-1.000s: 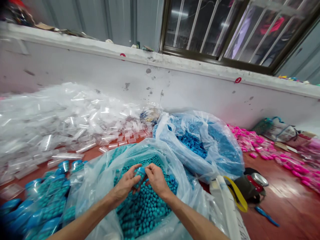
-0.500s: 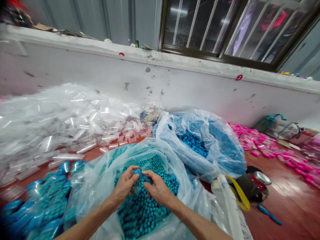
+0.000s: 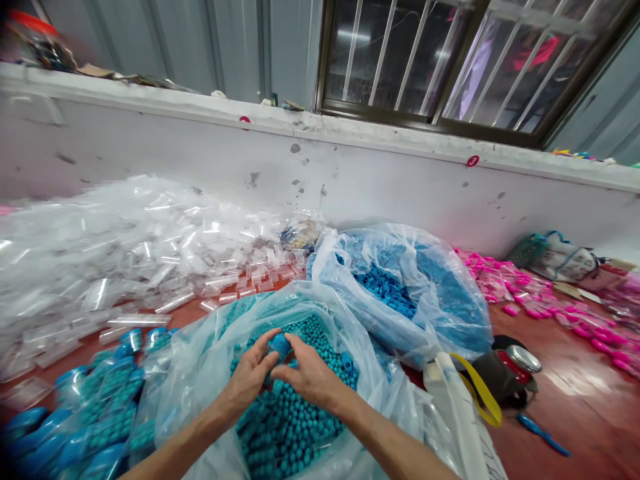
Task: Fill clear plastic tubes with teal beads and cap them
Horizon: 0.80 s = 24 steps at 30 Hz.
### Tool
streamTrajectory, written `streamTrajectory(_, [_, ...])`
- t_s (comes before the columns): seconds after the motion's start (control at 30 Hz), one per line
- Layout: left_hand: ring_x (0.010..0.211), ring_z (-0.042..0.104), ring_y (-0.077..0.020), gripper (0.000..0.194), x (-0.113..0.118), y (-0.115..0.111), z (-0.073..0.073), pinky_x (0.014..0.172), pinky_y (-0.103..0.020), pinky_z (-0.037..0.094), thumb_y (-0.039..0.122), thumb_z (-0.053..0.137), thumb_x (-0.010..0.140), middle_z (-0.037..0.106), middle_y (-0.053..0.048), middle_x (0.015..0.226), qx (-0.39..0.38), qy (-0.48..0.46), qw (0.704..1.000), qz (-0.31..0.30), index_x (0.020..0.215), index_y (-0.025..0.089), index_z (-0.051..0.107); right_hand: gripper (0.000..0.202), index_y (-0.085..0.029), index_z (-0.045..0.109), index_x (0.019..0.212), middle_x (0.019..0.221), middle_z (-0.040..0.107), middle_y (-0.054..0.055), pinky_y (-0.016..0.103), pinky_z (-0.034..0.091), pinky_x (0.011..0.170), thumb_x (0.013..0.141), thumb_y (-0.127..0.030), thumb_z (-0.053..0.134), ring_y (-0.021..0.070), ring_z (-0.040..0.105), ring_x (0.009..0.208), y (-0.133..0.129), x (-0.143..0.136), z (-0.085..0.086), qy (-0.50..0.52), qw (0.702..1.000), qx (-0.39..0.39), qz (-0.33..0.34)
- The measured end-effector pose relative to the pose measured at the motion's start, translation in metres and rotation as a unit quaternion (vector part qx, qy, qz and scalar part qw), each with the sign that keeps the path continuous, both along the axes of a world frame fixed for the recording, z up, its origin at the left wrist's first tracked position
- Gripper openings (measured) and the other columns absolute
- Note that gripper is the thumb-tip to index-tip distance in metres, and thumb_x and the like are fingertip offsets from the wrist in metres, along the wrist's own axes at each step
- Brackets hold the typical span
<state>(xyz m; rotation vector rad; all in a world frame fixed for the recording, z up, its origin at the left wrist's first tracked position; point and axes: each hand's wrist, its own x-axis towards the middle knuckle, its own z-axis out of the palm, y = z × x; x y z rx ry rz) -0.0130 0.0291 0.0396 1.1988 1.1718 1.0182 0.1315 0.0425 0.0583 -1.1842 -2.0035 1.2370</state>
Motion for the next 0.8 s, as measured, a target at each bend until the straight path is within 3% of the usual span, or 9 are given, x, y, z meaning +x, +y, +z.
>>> streamTrajectory(0.07, [0.041, 0.038, -0.007, 0.056, -0.001, 0.0, 0.002, 0.041, -0.021, 0.033, 0.038, 0.046, 0.074, 0.053, 0.004, 0.067, -0.006, -0.015, 1.0, -0.016, 0.123, 0.015, 0.034, 0.087, -0.014, 0.028, 0.133, 0.113, 0.052, 0.012, 0.036, 0.043, 0.085, 0.06, -0.035, 0.071, 0.024, 0.052, 0.097, -0.006, 0.0, 0.001, -0.059, 0.997, 0.033, 0.025])
streamTrajectory(0.13, [0.052, 0.047, -0.0097, 0.051, -0.002, -0.001, 0.004, 0.05, -0.023, 0.039, 0.035, 0.048, 0.073, 0.057, 0.001, 0.077, 0.014, -0.016, 1.0, -0.013, 0.119, 0.016, 0.039, 0.1, -0.012, 0.021, 0.135, 0.122, 0.044, 0.017, 0.039, 0.041, 0.087, 0.055, -0.036, 0.074, 0.028, 0.049, 0.104, -0.009, -0.003, 0.001, -0.111, 0.99, 0.076, 0.028])
streamTrajectory(0.27, [0.083, 0.053, -0.016, 0.034, -0.002, -0.004, 0.005, 0.076, -0.027, 0.041, 0.028, 0.05, 0.073, 0.059, -0.001, 0.09, 0.063, 0.002, 0.998, 0.025, 0.105, 0.018, 0.05, 0.078, -0.012, 0.028, 0.129, 0.115, 0.049, 0.017, 0.041, 0.044, 0.081, 0.063, -0.034, 0.064, 0.0295, 0.054, 0.099, -0.013, -0.014, 0.0, -0.18, 0.971, 0.16, -0.008])
streamTrajectory(0.43, [0.062, 0.049, -0.0129, 0.021, 0.005, -0.007, 0.004, 0.061, -0.024, 0.04, 0.028, 0.048, 0.073, 0.052, 0.005, 0.064, 0.041, 0.004, 0.997, 0.061, 0.092, 0.019, 0.05, 0.058, -0.012, 0.04, 0.112, 0.097, 0.055, 0.012, 0.038, 0.048, 0.07, 0.061, -0.031, 0.061, 0.0273, 0.058, 0.086, -0.02, -0.023, -0.002, -0.206, 0.95, 0.232, -0.043])
streamTrajectory(0.6, [0.068, 0.052, -0.0142, 0.019, 0.01, -0.009, 0.005, 0.067, -0.026, 0.041, 0.028, 0.046, 0.075, 0.057, 0.002, 0.072, 0.067, 0.062, 0.992, 0.082, 0.091, 0.019, 0.051, 0.063, -0.012, 0.038, 0.117, 0.101, 0.055, 0.013, 0.038, 0.047, 0.071, 0.063, -0.034, 0.063, 0.0268, 0.057, 0.088, -0.021, -0.023, -0.005, -0.171, 0.96, 0.218, -0.034])
streamTrajectory(0.7, [0.064, 0.052, -0.0141, 0.025, -0.011, -0.011, 0.014, 0.065, -0.026, 0.042, 0.031, 0.044, 0.077, 0.057, 0.002, 0.072, 0.089, 0.128, 0.985, 0.067, 0.098, 0.02, 0.051, 0.068, -0.013, 0.032, 0.128, 0.109, 0.055, 0.012, 0.033, 0.047, 0.071, 0.07, -0.035, 0.062, 0.02, 0.058, 0.081, -0.007, -0.011, -0.001, -0.118, 0.982, 0.141, 0.048])
streamTrajectory(0.8, [0.058, 0.052, -0.0143, 0.034, -0.066, -0.013, 0.029, 0.058, -0.027, 0.043, 0.038, 0.043, 0.079, 0.059, 0.002, 0.072, 0.081, 0.227, 0.968, 0.073, 0.108, 0.022, 0.048, 0.044, -0.013, 0.047, 0.121, 0.101, 0.061, 0.009, 0.03, 0.045, 0.073, 0.08, -0.03, 0.052, 0.0166, 0.059, 0.076, 0.017, 0.016, -0.001, -0.125, 0.985, 0.109, 0.045])
